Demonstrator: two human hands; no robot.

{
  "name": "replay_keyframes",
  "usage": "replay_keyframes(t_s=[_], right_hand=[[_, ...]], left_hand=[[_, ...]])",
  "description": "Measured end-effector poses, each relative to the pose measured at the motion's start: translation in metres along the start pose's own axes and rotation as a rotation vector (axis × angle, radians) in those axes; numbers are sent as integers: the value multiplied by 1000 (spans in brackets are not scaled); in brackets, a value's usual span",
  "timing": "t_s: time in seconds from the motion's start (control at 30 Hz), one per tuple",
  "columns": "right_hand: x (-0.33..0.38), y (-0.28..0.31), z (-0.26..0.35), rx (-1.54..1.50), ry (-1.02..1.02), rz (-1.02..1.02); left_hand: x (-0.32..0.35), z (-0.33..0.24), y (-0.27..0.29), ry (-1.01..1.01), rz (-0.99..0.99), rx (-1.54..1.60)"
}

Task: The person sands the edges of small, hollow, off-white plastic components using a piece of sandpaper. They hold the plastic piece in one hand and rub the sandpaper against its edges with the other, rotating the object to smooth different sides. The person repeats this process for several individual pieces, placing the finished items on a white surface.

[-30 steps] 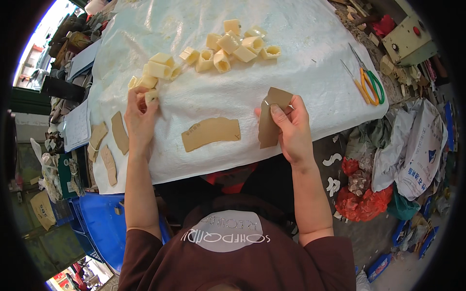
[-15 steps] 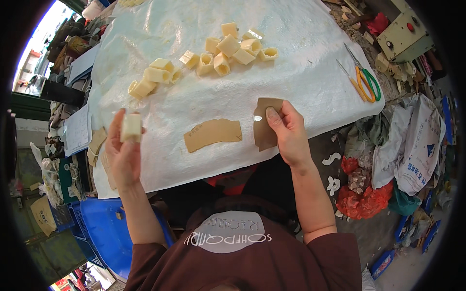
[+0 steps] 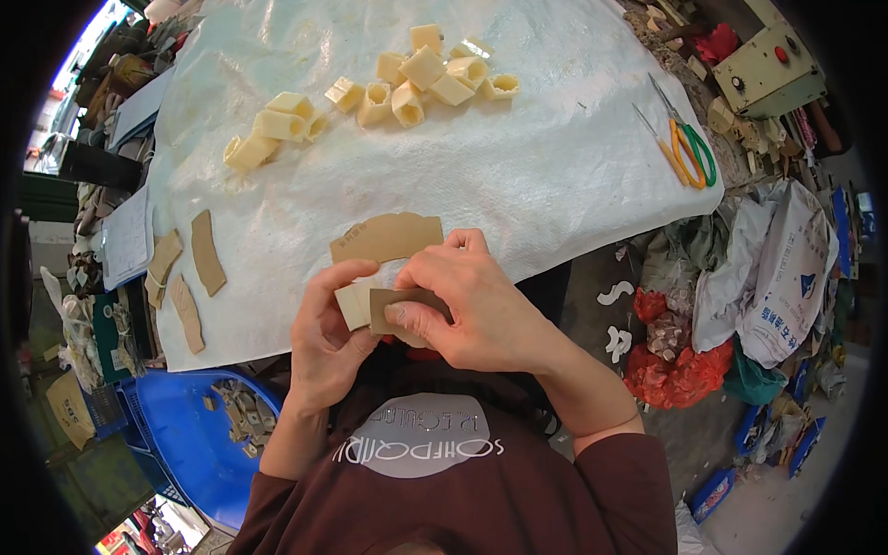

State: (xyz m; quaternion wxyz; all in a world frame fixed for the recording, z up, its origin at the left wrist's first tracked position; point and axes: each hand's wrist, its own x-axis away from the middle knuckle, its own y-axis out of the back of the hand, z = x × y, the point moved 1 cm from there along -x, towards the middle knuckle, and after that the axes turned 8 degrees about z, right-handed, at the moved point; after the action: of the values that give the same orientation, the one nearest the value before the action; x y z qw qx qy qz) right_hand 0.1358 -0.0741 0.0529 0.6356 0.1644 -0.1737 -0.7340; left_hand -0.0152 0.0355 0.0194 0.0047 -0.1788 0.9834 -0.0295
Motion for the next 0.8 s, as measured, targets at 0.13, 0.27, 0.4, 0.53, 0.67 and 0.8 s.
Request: replay_keyframes(t_s=[0.13, 0.27, 0.4, 0.53, 0.67, 0.8], right_hand=[[-1, -6, -4, -18, 7, 39], [-1, -10, -6, -21, 12, 36], [-2, -11, -6, -28, 22, 38], [-2, -12, -7, -19, 33, 2], [-2, -12, -8, -24, 25, 9], [-2, -12, -9, -33, 14, 2]], left_hand=[[4, 2, -1, -44, -65, -4], [9, 3, -2, 79, -32, 82], [8, 3, -3, 36, -15, 49], [9, 4, -5, 61, -11, 147], [8, -1, -7, 81, -8, 151], [4, -6, -9, 49, 24, 113]])
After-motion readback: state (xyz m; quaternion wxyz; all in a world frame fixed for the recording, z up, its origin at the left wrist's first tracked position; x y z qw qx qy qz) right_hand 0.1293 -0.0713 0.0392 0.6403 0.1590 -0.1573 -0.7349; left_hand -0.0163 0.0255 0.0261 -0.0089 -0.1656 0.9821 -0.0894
